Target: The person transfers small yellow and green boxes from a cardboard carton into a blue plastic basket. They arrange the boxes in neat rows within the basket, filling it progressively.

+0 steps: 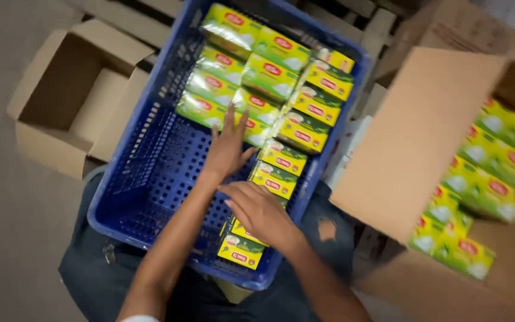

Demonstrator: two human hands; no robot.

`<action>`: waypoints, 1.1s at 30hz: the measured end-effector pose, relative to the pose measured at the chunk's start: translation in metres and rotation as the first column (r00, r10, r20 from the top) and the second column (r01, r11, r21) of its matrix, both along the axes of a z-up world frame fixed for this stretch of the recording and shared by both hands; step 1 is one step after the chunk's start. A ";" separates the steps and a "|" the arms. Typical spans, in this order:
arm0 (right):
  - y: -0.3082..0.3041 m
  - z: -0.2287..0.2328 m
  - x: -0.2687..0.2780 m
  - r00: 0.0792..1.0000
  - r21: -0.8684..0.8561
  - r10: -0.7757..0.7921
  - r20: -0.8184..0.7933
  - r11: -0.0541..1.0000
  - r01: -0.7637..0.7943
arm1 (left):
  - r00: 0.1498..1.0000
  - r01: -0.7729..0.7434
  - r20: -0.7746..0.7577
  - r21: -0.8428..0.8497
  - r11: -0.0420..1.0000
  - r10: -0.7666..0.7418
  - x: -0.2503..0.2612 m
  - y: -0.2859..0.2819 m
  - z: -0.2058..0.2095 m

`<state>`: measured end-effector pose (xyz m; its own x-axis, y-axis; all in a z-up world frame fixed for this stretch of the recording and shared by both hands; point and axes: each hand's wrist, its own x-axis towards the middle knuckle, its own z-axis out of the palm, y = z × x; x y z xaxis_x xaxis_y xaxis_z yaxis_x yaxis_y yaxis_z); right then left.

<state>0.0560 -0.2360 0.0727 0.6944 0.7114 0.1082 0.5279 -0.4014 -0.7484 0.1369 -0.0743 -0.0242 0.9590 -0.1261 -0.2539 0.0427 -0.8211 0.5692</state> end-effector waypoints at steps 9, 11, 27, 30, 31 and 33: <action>-0.094 0.089 -0.082 0.976 0.249 -0.164 0.141 0.960 0.126 | 0.952 0.054 -0.292 -0.153 0.987 -0.097 -0.117 0.029 -0.085; -0.137 0.112 -0.099 0.955 0.236 -0.225 0.193 0.955 0.178 | 0.975 0.067 -0.198 -0.180 0.981 -0.103 -0.138 0.042 -0.095; -0.488 0.064 0.043 0.710 -0.657 -0.650 0.273 0.413 0.631 | 0.993 -0.097 -0.045 0.206 0.974 0.108 -0.219 0.095 -0.236; -0.491 0.043 0.065 0.744 -0.687 -0.533 0.402 0.362 0.630 | 0.994 -0.099 0.020 -0.193 0.976 0.105 -0.205 0.094 -0.248; -0.486 0.043 0.067 0.743 -0.686 -0.534 0.403 0.362 0.632 | 0.994 -0.098 0.021 -0.192 0.976 0.104 -0.199 0.096 -0.249; -0.473 0.041 0.070 0.724 -0.712 -0.492 0.483 0.261 0.652 | 0.976 -0.091 -0.208 -0.120 0.989 0.065 -0.190 0.104 -0.250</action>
